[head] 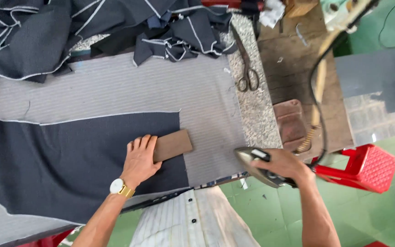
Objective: The person irons a dark fabric piece on a work table, repeatedly folding and unfolding it to press different sections. They use a steam iron and a wooden pressing block, then cut a small portion of the fabric with scissors before continuing to iron and fold the remaining piece.
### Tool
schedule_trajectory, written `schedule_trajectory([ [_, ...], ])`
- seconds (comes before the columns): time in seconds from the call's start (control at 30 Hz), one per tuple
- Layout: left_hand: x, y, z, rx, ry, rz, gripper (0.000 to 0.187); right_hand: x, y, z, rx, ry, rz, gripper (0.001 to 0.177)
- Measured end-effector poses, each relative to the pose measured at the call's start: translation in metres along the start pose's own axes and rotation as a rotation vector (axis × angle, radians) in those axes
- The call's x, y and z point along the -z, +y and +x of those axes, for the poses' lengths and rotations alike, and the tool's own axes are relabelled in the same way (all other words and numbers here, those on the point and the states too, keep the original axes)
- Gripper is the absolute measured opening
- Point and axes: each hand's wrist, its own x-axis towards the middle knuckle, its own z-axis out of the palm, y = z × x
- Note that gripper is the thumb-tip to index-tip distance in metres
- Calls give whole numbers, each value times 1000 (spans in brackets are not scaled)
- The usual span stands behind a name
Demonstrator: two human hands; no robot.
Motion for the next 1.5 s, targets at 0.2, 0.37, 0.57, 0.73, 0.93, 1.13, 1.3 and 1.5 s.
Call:
schedule_trajectory([
  [0.2,-15,-4,7,-35,110,15,86,64,76,42,-296,262,206,67],
  [0.37,-24,-5,7,-22,143,6,90,79,128,121,-168,431,439,65],
  [0.57,-24,-3,10,-22,110,26,92,89,149,168,-183,485,507,75],
  [0.73,12,16,37,-161,50,107,75,81,168,181,-220,513,518,76],
  [0.93,50,49,141,-315,321,104,80,59,183,192,-115,833,229,76],
  [1.13,16,82,153,-311,679,30,38,36,196,202,89,1199,155,45],
  [1.3,-27,70,44,-445,448,-227,46,13,185,206,358,1532,-30,21],
  [1.5,-44,-21,-47,130,719,-110,51,-22,96,217,819,1408,104,25],
])
